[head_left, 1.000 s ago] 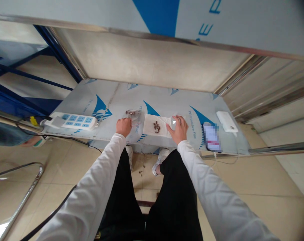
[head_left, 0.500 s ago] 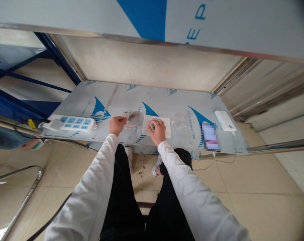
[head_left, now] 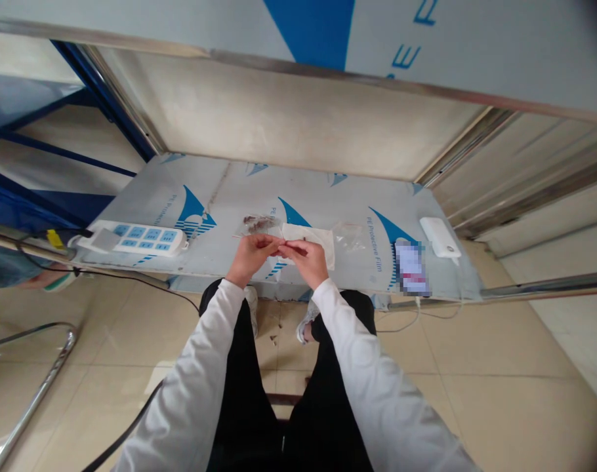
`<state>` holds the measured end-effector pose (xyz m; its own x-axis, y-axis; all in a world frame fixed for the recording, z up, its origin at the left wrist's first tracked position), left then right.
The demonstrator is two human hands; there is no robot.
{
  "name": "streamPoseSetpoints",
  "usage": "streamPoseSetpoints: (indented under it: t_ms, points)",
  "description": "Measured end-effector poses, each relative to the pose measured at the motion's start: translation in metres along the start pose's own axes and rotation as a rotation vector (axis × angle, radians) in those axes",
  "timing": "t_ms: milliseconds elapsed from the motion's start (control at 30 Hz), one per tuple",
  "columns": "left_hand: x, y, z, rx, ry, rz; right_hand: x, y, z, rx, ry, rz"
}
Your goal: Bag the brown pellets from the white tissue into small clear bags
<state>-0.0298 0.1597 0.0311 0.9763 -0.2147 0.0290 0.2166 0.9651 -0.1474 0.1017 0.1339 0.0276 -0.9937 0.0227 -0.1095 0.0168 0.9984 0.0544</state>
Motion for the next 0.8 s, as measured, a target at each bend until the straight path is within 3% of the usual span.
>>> streamPoseSetpoints:
  t_ms: [100,167,333,400,533,667,800]
  points:
    - [0.014,0.001,-0.002,0.014,0.080,-0.104,-0.009,-0.003,0.000,0.017,-0.048,-0.100]
    - [0.018,0.000,-0.002,0.038,0.275,-0.092,-0.018,-0.005,0.000,0.017,-0.157,-0.073]
    - [0.019,-0.014,0.010,0.047,0.861,0.103,-0.051,-0.023,-0.001,0.028,-0.540,0.323]
    - [0.027,-0.017,0.020,0.095,0.935,0.115,-0.054,-0.029,-0.003,-0.017,-0.591,0.359]
    - [0.047,-0.012,0.034,0.174,0.869,0.031,-0.044,-0.032,-0.012,-0.234,-0.410,0.105]
    - [0.058,-0.002,0.031,0.116,0.741,-0.061,-0.038,-0.029,-0.009,-0.207,-0.152,-0.190]
    - [0.056,0.003,0.026,0.067,0.641,0.020,-0.046,-0.026,0.001,-0.157,-0.086,-0.070]
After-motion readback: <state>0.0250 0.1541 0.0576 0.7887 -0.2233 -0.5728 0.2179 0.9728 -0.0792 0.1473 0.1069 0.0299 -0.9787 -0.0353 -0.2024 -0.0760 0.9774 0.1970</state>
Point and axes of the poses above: each hand's wrist, its own y-axis towards the middle knuckle, its own x-axis out of the palm, z = x × y, the point moved 8 cm from there along y, towards the middle knuckle, and after that the axes turned 2 degrees about -z, right-handed, at the moved point
